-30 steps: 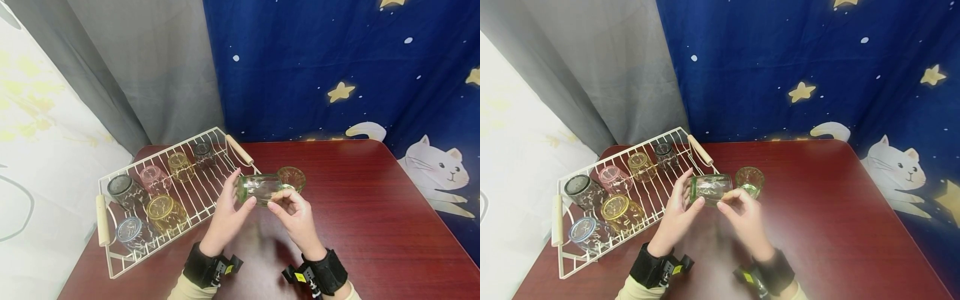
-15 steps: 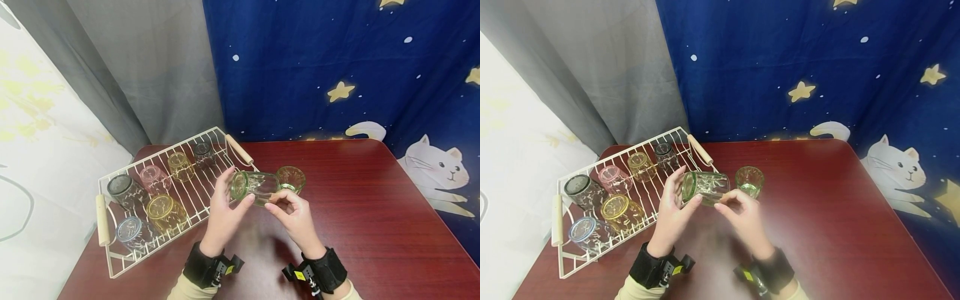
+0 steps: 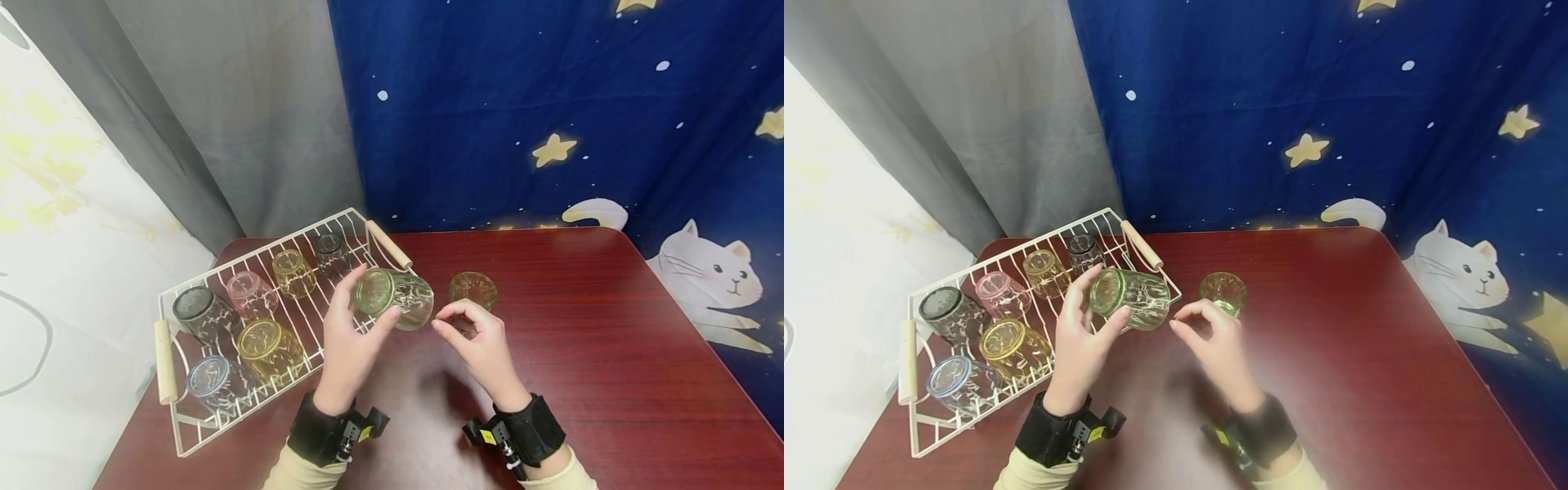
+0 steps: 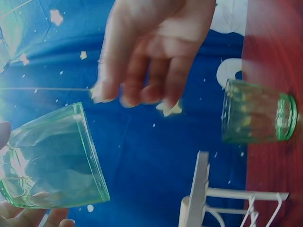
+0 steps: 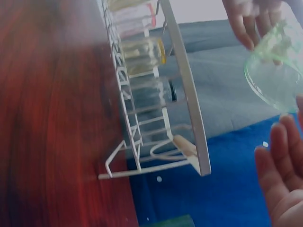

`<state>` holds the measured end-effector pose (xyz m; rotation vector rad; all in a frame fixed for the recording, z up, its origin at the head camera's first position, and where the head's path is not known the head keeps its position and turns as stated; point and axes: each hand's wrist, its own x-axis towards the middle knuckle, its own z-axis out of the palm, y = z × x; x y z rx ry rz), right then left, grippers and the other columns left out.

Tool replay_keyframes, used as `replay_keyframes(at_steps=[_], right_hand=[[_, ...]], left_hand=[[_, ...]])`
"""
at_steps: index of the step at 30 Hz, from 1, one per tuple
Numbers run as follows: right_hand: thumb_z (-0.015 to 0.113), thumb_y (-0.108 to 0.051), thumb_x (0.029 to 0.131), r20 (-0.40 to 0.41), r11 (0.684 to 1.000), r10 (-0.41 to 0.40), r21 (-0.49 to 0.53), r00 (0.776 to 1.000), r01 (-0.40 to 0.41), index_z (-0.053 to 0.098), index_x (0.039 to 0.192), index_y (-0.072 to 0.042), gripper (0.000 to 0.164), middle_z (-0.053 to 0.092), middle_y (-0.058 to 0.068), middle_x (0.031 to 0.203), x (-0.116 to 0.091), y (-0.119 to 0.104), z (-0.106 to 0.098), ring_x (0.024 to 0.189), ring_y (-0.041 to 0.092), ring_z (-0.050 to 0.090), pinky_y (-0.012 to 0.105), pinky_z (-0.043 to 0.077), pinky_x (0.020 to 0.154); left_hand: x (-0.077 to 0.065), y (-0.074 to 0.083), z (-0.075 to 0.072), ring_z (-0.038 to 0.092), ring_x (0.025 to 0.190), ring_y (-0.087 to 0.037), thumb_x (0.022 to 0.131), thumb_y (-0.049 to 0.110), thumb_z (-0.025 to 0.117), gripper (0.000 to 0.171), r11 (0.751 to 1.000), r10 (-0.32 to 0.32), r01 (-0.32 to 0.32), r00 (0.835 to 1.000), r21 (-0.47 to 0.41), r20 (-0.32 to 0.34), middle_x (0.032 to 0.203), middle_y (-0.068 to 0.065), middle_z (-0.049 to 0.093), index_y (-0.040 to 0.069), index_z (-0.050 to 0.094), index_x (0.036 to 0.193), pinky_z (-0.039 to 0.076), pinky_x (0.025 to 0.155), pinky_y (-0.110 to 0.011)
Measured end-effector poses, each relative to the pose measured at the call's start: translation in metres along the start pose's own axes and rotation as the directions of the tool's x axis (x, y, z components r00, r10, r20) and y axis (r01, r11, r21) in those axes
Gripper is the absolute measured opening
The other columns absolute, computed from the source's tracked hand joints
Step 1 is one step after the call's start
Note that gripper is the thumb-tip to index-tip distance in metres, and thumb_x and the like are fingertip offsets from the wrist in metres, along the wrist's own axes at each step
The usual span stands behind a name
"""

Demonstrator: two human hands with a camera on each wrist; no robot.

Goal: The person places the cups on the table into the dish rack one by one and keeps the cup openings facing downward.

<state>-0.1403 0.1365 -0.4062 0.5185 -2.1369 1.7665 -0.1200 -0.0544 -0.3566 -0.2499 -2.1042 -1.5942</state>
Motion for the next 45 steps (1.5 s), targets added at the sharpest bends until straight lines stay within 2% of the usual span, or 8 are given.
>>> replay_keyframes(at_steps=[5,12,15,19,23,35,39,45], right_hand=[[0.074,-0.016,0.085,-0.006,0.974,0.015,-0.225,1.0,-0.016,0.069,0.103,-0.011,0.019,0.068,0.0,0.099,0.01,0.006,-0.008,0.093,0.006,0.065,0.015,0.053,0.082],[0.073,-0.018,0.085,0.056,0.879,0.139,-0.467,0.989,-0.098,0.061,0.124,-0.013,0.041,0.061,0.008,0.124,0.023,0.013,-0.015,0.113,0.026,0.059,0.045,0.049,0.091],[0.072,-0.016,0.085,0.064,0.858,0.13,-0.508,0.989,-0.08,0.059,0.128,-0.01,0.045,0.059,0.011,0.129,0.027,0.02,-0.016,0.119,0.03,0.056,0.048,0.048,0.096],[0.072,-0.015,0.085,0.076,0.836,0.14,-0.543,0.987,-0.076,0.057,0.13,-0.008,0.048,0.056,0.013,0.132,0.03,0.029,-0.015,0.125,0.033,0.052,0.05,0.046,0.101],[0.071,-0.016,0.085,0.087,0.815,0.164,-0.573,0.983,-0.085,0.057,0.13,-0.007,0.048,0.055,0.015,0.133,0.031,0.034,-0.015,0.127,0.034,0.05,0.051,0.046,0.102],[0.072,-0.016,0.084,0.11,0.731,0.175,-0.68,0.979,-0.055,0.057,0.13,0.003,0.051,0.056,0.02,0.13,0.032,0.041,-0.014,0.122,0.038,0.052,0.051,0.047,0.1],[0.074,-0.013,0.082,0.114,0.699,0.136,-0.715,0.984,-0.014,0.059,0.127,0.005,0.05,0.058,0.02,0.127,0.031,0.045,-0.014,0.117,0.038,0.053,0.05,0.049,0.097],[0.075,-0.011,0.081,0.125,0.651,0.08,-0.758,0.989,0.043,0.067,0.115,0.003,0.038,0.06,0.018,0.123,0.031,0.048,-0.013,0.113,0.035,0.055,0.046,0.05,0.094]], left_hand=[[0.005,-0.001,-0.012,0.053,0.125,-0.011,0.08,0.019,0.079,0.069,0.998,0.01,-0.008,0.999,0.057,-0.039,0.138,-0.004,0.055,0.015,0.048,0.141,0.046,0.106,-0.035],[0.012,-0.007,-0.03,0.053,0.12,-0.006,0.08,0.019,0.079,0.068,0.994,0.002,0.011,0.994,0.111,-0.113,0.137,0.003,0.057,0.019,0.049,0.14,0.045,0.097,-0.017],[0.013,-0.01,-0.036,0.053,0.12,-0.008,0.08,0.019,0.079,0.068,0.991,0.002,0.017,0.99,0.134,-0.144,0.137,0.002,0.056,0.02,0.049,0.141,0.045,0.096,-0.019],[0.013,-0.017,-0.041,0.05,0.129,-0.014,0.081,0.021,0.078,0.068,0.981,0.008,0.025,0.985,0.19,-0.17,0.14,-0.001,0.055,0.018,0.048,0.142,0.04,0.108,-0.032],[0.013,-0.021,-0.046,0.046,0.134,-0.019,0.082,0.022,0.077,0.069,0.972,-0.021,0.062,0.983,0.226,-0.181,0.143,-0.003,0.052,0.015,0.046,0.143,0.035,0.114,-0.041],[0.013,-0.031,-0.053,0.044,0.135,-0.029,0.08,0.017,0.076,0.071,0.941,-0.107,0.17,0.969,0.291,-0.221,0.145,-0.012,0.049,0.01,0.045,0.143,0.033,0.115,-0.048],[0.012,-0.036,-0.054,0.042,0.137,-0.032,0.081,0.016,0.075,0.07,0.915,-0.128,0.193,0.972,0.354,-0.198,0.146,-0.014,0.048,0.008,0.044,0.143,0.03,0.116,-0.05],[0.012,-0.039,-0.056,0.036,0.14,-0.034,0.085,0.015,0.071,0.072,0.861,-0.195,0.225,0.974,0.457,-0.113,0.148,-0.017,0.043,0.008,0.037,0.148,0.024,0.119,-0.051]])
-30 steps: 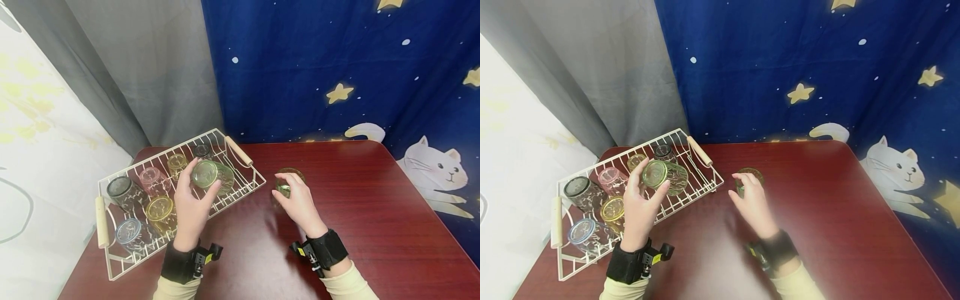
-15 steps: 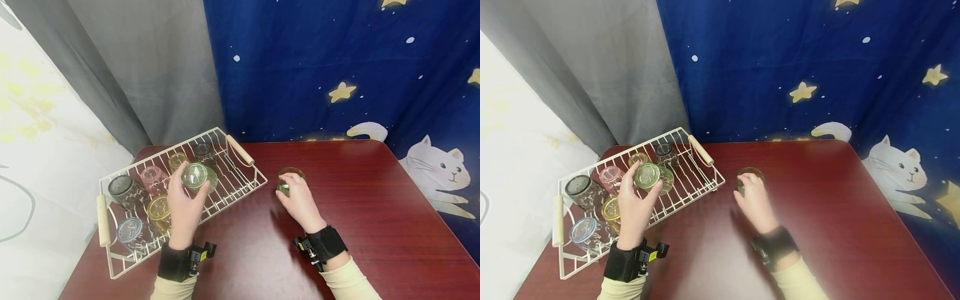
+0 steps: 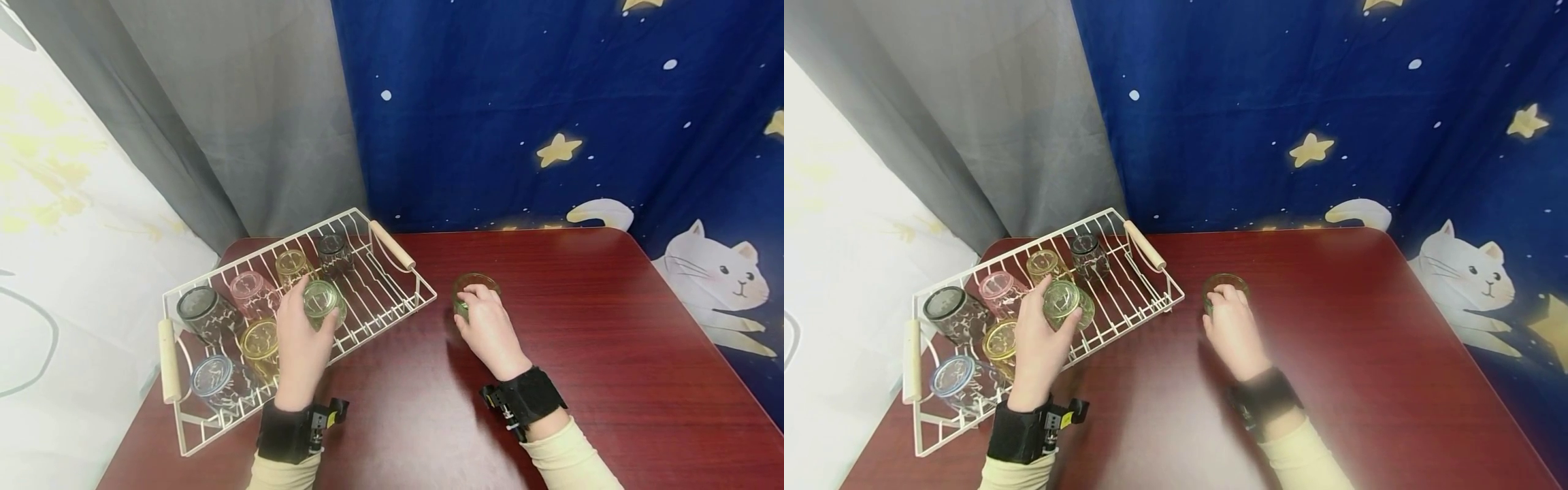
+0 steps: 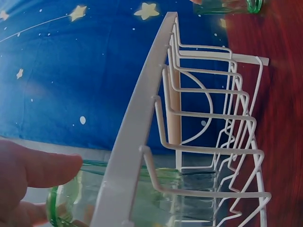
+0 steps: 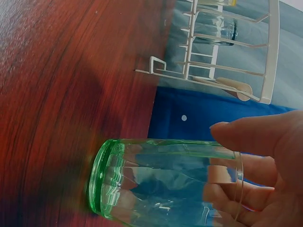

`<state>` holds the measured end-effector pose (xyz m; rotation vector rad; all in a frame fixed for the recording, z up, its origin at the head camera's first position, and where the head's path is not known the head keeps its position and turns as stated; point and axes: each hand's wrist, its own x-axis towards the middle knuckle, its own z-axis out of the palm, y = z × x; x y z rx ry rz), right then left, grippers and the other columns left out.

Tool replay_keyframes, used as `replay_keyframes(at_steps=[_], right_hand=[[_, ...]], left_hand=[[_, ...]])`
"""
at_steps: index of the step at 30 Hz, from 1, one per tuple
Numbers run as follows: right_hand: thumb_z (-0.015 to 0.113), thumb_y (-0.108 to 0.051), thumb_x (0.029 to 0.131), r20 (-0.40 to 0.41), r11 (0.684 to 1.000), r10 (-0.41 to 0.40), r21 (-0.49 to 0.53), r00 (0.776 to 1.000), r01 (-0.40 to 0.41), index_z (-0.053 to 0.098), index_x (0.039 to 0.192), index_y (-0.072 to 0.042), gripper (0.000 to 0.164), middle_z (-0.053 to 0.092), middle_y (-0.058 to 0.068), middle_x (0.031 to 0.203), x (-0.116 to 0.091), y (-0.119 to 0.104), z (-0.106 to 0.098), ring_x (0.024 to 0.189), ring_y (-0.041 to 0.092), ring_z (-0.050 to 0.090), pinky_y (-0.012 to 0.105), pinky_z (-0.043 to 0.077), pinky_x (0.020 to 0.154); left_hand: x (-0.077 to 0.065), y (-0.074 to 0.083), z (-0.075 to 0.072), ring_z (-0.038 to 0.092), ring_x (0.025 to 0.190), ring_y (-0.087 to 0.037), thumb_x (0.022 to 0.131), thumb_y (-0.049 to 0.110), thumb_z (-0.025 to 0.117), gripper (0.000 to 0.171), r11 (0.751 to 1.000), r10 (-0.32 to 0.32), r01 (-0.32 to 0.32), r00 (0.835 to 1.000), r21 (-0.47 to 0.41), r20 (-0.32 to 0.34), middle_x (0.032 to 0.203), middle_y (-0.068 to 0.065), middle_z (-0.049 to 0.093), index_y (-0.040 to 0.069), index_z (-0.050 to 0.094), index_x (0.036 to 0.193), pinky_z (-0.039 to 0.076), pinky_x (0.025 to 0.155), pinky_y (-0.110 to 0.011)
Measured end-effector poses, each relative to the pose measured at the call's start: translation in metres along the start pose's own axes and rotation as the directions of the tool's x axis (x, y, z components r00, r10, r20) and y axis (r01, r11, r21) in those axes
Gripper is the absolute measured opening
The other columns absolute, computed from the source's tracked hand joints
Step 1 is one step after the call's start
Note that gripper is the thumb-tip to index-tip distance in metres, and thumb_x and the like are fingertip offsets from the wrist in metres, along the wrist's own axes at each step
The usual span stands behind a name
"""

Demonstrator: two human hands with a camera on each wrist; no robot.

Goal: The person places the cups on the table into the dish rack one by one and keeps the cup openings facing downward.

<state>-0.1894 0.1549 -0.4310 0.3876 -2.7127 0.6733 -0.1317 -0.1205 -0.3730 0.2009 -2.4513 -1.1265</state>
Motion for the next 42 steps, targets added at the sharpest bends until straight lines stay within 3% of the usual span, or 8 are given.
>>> replay_keyframes(at_steps=[9,16,33,42], right_hand=[[0.073,-0.006,0.08,-0.054,0.993,-0.081,-0.088,0.995,0.076,0.07,0.102,0.0,0.023,0.069,0.015,0.102,-0.001,0.0,0.003,0.1,0.033,0.064,0.045,0.051,0.093],[0.074,-0.006,0.078,-0.058,0.989,-0.067,-0.133,0.996,0.059,0.069,0.1,-0.003,0.023,0.072,0.013,0.095,-0.002,0.0,0.003,0.097,0.03,0.068,0.045,0.05,0.098],[0.077,-0.012,0.076,-0.092,0.984,-0.036,-0.177,0.995,0.019,0.072,0.097,-0.015,0.021,0.073,0.005,0.087,-0.004,0.001,0.001,0.081,0.035,0.069,0.046,0.054,0.071],[0.075,-0.008,0.076,-0.089,0.986,-0.032,-0.169,0.996,0.017,0.073,0.098,-0.015,0.022,0.073,0.006,0.087,-0.005,0.001,-0.002,0.08,0.037,0.068,0.047,0.054,0.068]], left_hand=[[-0.001,-0.002,-0.003,0.036,0.14,-0.038,0.087,0.014,0.068,0.074,0.994,-0.046,0.031,0.989,0.104,0.138,0.15,-0.023,0.038,0.001,0.031,0.15,0.026,0.12,-0.052],[-0.003,-0.007,-0.001,0.039,0.137,-0.041,0.087,0.017,0.067,0.075,0.986,-0.048,0.014,0.978,0.164,0.204,0.148,-0.026,0.039,-0.003,0.03,0.149,0.031,0.117,-0.054],[-0.005,-0.014,0.004,0.038,0.136,-0.046,0.088,0.013,0.065,0.073,0.974,-0.052,0.003,0.976,0.229,0.21,0.144,-0.033,0.038,-0.008,0.028,0.148,0.031,0.116,-0.055],[-0.006,-0.015,0.004,0.039,0.135,-0.045,0.092,0.013,0.061,0.07,0.973,-0.063,0.009,0.971,0.231,0.229,0.143,-0.033,0.035,-0.005,0.026,0.149,0.033,0.115,-0.056]])
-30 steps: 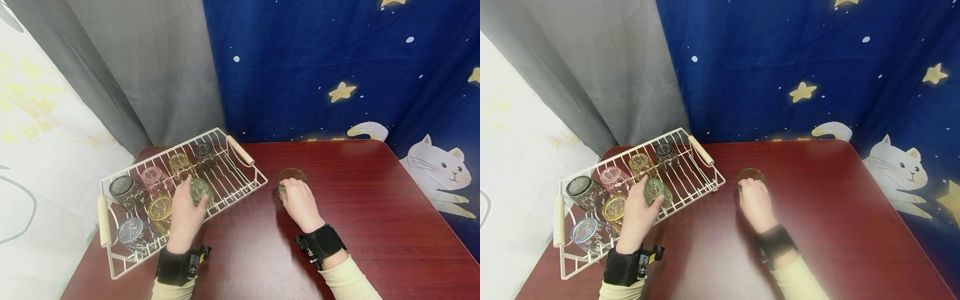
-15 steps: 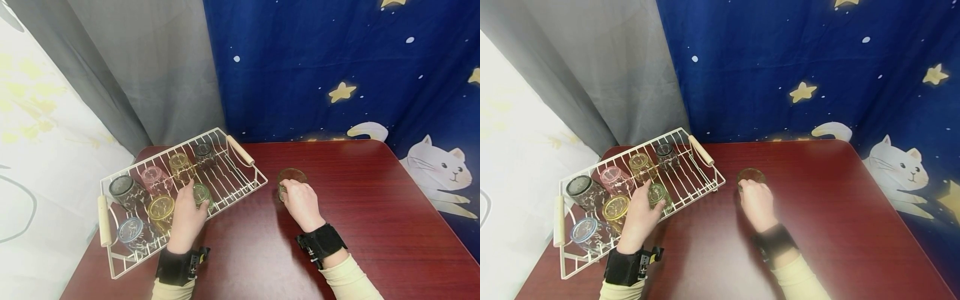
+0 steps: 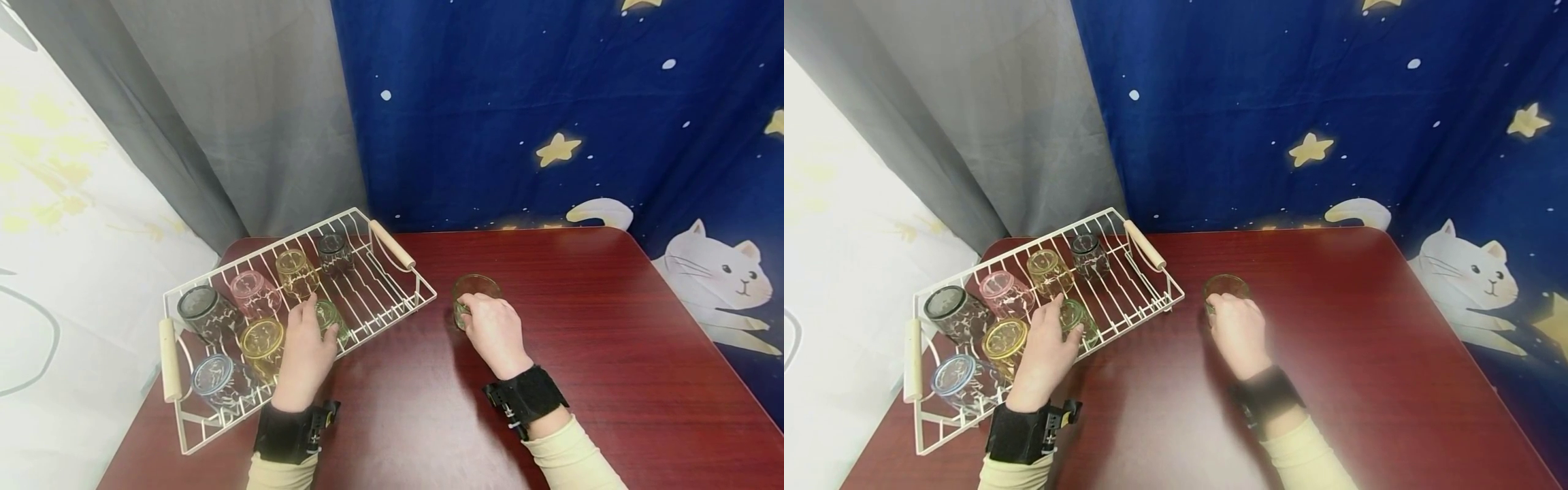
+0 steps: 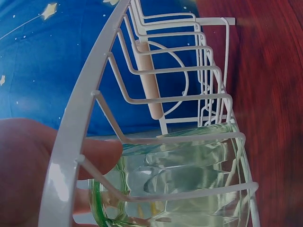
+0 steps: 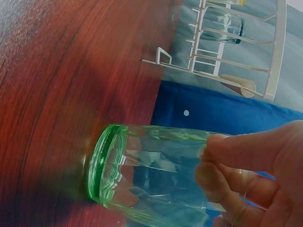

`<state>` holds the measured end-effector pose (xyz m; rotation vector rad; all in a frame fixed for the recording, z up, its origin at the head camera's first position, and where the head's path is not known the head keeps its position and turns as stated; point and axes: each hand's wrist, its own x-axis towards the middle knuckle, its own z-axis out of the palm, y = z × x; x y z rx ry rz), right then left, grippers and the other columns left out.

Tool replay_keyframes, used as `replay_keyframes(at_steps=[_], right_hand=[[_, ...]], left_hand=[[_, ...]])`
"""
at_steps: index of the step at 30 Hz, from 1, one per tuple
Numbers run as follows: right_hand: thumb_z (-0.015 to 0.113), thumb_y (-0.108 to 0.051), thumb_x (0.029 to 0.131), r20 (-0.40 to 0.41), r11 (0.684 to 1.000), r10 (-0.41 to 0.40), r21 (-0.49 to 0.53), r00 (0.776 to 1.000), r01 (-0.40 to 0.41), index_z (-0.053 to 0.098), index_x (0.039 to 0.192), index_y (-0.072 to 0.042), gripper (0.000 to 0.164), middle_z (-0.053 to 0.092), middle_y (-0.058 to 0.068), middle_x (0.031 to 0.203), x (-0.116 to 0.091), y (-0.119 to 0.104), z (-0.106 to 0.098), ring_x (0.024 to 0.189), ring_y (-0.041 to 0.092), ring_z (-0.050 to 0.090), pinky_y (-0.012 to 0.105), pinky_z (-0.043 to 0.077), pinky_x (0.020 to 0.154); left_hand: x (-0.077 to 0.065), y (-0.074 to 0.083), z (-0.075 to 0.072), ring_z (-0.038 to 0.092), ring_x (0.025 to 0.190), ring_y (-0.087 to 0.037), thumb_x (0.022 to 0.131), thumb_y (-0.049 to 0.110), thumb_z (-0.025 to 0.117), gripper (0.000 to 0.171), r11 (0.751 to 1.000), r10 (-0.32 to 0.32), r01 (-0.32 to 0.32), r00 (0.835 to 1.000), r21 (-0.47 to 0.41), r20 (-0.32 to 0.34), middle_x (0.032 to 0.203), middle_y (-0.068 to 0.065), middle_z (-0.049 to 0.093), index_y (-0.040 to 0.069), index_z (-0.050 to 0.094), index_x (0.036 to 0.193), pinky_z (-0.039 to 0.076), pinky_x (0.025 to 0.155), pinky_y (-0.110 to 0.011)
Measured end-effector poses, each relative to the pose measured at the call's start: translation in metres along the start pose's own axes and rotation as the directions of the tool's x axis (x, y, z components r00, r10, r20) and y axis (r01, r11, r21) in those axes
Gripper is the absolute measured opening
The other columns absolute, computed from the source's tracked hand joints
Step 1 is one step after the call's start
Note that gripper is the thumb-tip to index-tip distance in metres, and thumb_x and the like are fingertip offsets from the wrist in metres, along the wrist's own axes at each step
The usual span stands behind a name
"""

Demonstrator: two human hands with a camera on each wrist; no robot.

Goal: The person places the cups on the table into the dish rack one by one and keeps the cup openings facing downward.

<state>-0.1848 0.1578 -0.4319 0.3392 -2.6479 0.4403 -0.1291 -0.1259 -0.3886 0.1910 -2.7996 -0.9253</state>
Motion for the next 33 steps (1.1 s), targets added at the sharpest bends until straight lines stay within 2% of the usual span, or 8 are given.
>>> replay_keyframes(at_steps=[10,17,25,33], right_hand=[[0.074,-0.003,0.076,-0.021,0.999,-0.004,0.04,1.0,0.004,0.074,0.098,-0.011,0.023,0.072,0.008,0.086,-0.001,0.001,-0.005,0.08,0.035,0.068,0.047,0.054,0.07],[0.074,-0.003,0.076,-0.048,0.999,0.002,0.046,0.999,0.0,0.074,0.098,-0.011,0.023,0.072,0.006,0.084,-0.002,0.001,-0.009,0.08,0.034,0.068,0.046,0.054,0.069],[0.077,-0.006,0.077,-0.122,0.999,-0.001,0.049,0.993,0.007,0.074,0.1,-0.01,0.024,0.073,0.007,0.088,0.0,-0.001,-0.023,0.083,0.034,0.068,0.046,0.054,0.075],[0.076,-0.008,0.079,-0.212,0.995,0.008,0.097,0.977,0.013,0.073,0.102,-0.01,0.023,0.073,0.006,0.089,0.0,-0.007,-0.041,0.082,0.035,0.067,0.047,0.054,0.076]], left_hand=[[-0.001,0.001,0.003,0.03,0.139,-0.049,0.093,0.011,0.057,0.064,1.0,0.007,-0.007,1.0,0.002,-0.021,0.148,-0.036,0.026,-0.009,0.029,0.147,0.029,0.117,-0.058],[-0.003,0.003,0.002,0.019,0.145,-0.044,0.092,0.02,0.06,0.066,1.0,0.016,-0.016,1.0,0.009,-0.025,0.154,-0.03,0.021,-0.006,0.033,0.146,0.02,0.12,-0.057],[-0.004,0.009,-0.006,0.025,0.145,-0.04,0.092,0.021,0.061,0.056,0.997,0.062,-0.068,0.99,-0.044,-0.126,0.156,-0.023,0.026,0.001,0.045,0.141,0.026,0.118,-0.057],[-0.004,0.016,-0.015,0.035,0.142,-0.034,0.091,0.019,0.063,0.05,0.987,0.121,-0.143,0.962,-0.074,-0.246,0.15,-0.017,0.039,0.003,0.05,0.137,0.028,0.119,-0.05]])
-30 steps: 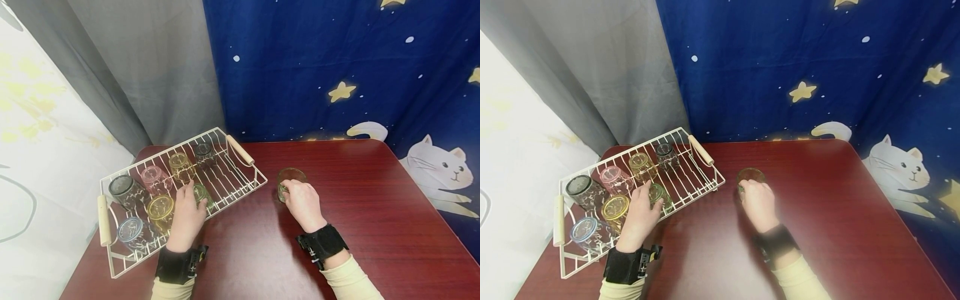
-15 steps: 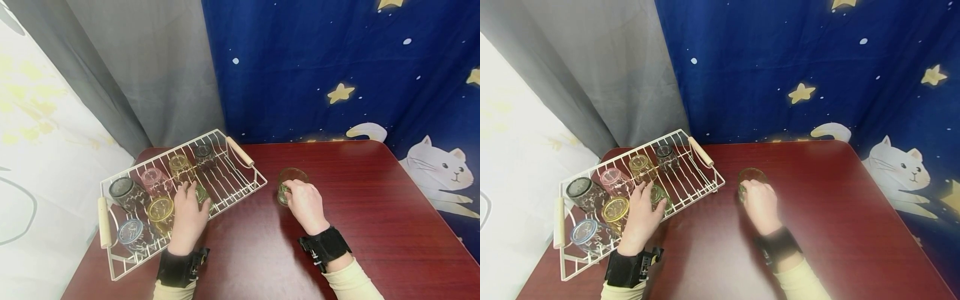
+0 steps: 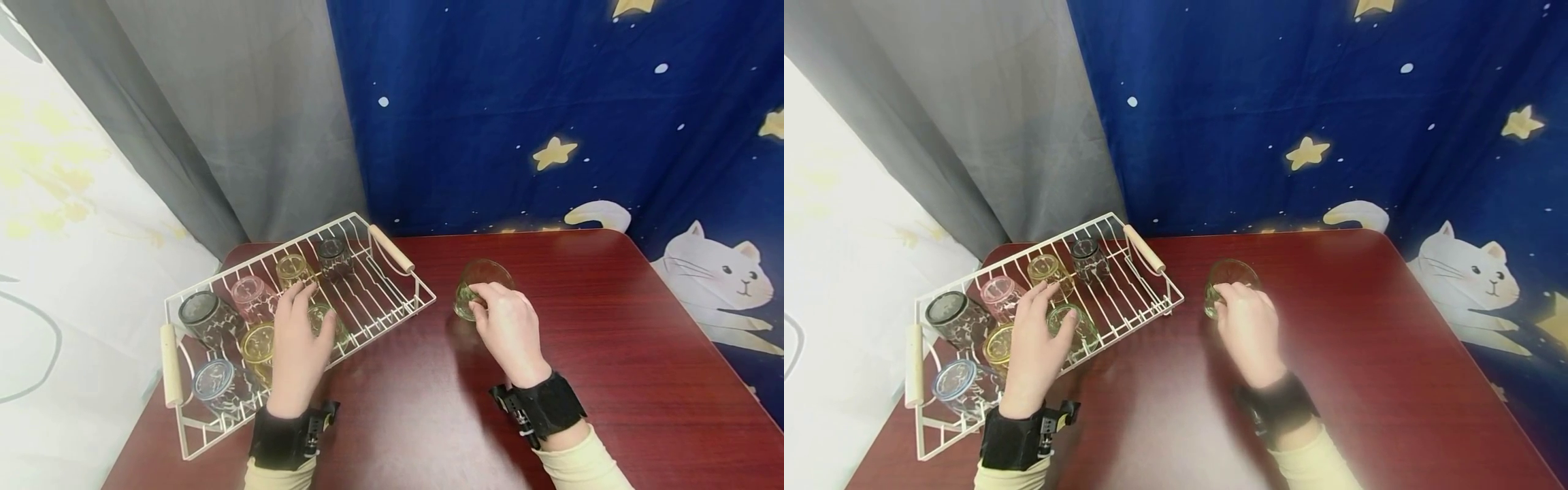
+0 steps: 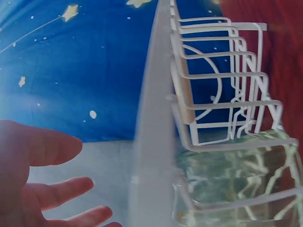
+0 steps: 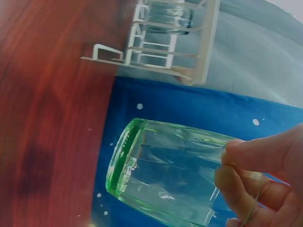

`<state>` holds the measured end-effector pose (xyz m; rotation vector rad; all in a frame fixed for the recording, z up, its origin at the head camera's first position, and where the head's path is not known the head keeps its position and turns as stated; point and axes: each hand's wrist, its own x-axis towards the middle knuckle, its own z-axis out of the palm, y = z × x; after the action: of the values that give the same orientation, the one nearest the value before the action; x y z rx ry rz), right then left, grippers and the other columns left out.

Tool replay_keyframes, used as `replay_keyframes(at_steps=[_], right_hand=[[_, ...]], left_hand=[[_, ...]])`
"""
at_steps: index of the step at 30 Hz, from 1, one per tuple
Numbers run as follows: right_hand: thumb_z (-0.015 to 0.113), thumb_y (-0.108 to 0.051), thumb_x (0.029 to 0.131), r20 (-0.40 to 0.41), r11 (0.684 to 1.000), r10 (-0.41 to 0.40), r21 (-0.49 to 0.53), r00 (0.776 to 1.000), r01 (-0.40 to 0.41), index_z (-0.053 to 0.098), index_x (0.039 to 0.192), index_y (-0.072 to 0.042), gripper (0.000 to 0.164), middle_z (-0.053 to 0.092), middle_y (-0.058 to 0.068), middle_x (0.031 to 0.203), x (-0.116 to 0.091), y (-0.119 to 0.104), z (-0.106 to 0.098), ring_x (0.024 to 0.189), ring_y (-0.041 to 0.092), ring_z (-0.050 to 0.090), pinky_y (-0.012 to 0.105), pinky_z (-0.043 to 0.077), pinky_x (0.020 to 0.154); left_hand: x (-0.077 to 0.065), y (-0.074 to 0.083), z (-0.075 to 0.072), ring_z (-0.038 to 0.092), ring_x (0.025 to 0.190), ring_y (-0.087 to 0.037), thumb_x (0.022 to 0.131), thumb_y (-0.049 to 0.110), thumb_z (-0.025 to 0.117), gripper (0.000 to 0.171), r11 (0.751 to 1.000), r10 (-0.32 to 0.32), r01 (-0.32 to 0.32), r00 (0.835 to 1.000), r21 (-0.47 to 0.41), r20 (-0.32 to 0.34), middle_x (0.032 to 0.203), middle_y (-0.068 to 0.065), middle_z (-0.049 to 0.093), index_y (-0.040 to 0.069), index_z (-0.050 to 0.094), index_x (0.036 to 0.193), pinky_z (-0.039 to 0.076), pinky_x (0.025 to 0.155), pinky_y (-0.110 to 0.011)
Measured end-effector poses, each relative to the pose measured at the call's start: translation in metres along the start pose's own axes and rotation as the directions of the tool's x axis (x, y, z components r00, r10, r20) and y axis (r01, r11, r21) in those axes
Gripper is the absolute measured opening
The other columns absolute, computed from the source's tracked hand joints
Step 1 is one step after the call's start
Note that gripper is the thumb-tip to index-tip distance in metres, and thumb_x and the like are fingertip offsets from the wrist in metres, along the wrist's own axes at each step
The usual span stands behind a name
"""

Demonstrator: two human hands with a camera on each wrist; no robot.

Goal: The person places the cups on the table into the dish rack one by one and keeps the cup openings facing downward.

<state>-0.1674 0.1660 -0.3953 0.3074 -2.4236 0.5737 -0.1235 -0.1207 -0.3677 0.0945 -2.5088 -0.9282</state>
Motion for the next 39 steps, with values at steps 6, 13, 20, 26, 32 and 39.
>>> replay_keyframes(at_steps=[6,13,20,26,32,39], right_hand=[[0.075,-0.011,0.081,-0.033,0.998,0.021,0.062,0.999,-0.019,0.072,0.102,-0.011,0.022,0.072,0.006,0.088,0.003,-0.009,-0.014,0.082,0.035,0.065,0.047,0.052,0.072],[0.077,-0.01,0.081,-0.038,0.97,0.067,0.236,0.997,-0.057,0.071,0.103,-0.008,0.023,0.073,0.005,0.086,0.003,-0.016,-0.025,0.075,0.018,0.067,0.03,0.047,0.062],[0.079,-0.01,0.078,-0.057,0.923,0.126,0.374,0.99,-0.096,0.072,0.098,-0.009,0.021,0.074,0.005,0.083,0.0,-0.025,-0.028,0.077,0.013,0.067,0.013,0.04,0.064],[0.073,-0.011,0.085,0.094,0.766,0.278,0.579,0.956,-0.28,0.07,0.103,-0.01,0.018,0.072,0.0,0.088,-0.006,-0.031,-0.03,0.079,-0.007,0.059,0.014,0.042,0.063],[0.063,0.002,0.09,0.216,0.451,0.367,0.809,0.905,-0.376,0.062,0.108,0.001,0.019,0.062,-0.012,0.09,-0.009,-0.04,-0.028,0.084,-0.001,0.06,0.013,0.048,0.073],[0.06,0.008,0.089,0.206,0.288,0.352,0.905,0.913,-0.314,0.061,0.104,-0.01,0.024,0.061,-0.008,0.089,-0.016,-0.046,-0.019,0.086,0.004,0.059,0.014,0.051,0.076]], left_hand=[[0.004,0.01,-0.002,0.039,0.139,-0.031,0.091,0.02,0.063,0.049,0.999,0.024,-0.024,1.0,-0.022,-0.009,0.146,-0.014,0.044,0.004,0.051,0.136,0.031,0.118,-0.047],[0.003,0.02,0.006,0.043,0.136,-0.028,0.09,0.017,0.064,0.049,0.987,0.133,-0.136,0.99,-0.086,-0.035,0.144,-0.012,0.046,0.006,0.052,0.136,0.033,0.117,-0.043],[-0.001,0.029,0.019,0.045,0.135,-0.028,0.089,0.016,0.065,0.052,0.963,0.243,-0.243,0.97,-0.114,-0.017,0.142,-0.014,0.049,0.004,0.05,0.137,0.034,0.117,-0.043],[-0.001,0.034,0.03,0.043,0.138,-0.025,0.09,0.022,0.065,0.058,0.945,0.315,-0.302,0.943,-0.124,0.11,0.146,-0.013,0.046,0.005,0.045,0.141,0.033,0.118,-0.043],[-0.002,0.04,0.04,0.043,0.138,-0.021,0.09,0.027,0.067,0.063,0.93,0.342,-0.3,0.918,-0.214,0.199,0.147,-0.009,0.045,0.009,0.041,0.145,0.034,0.118,-0.04],[-0.008,0.047,0.046,0.04,0.141,-0.02,0.09,0.034,0.067,0.075,0.929,0.308,-0.215,0.9,-0.301,0.309,0.152,-0.006,0.041,0.016,0.03,0.152,0.035,0.117,-0.044]])
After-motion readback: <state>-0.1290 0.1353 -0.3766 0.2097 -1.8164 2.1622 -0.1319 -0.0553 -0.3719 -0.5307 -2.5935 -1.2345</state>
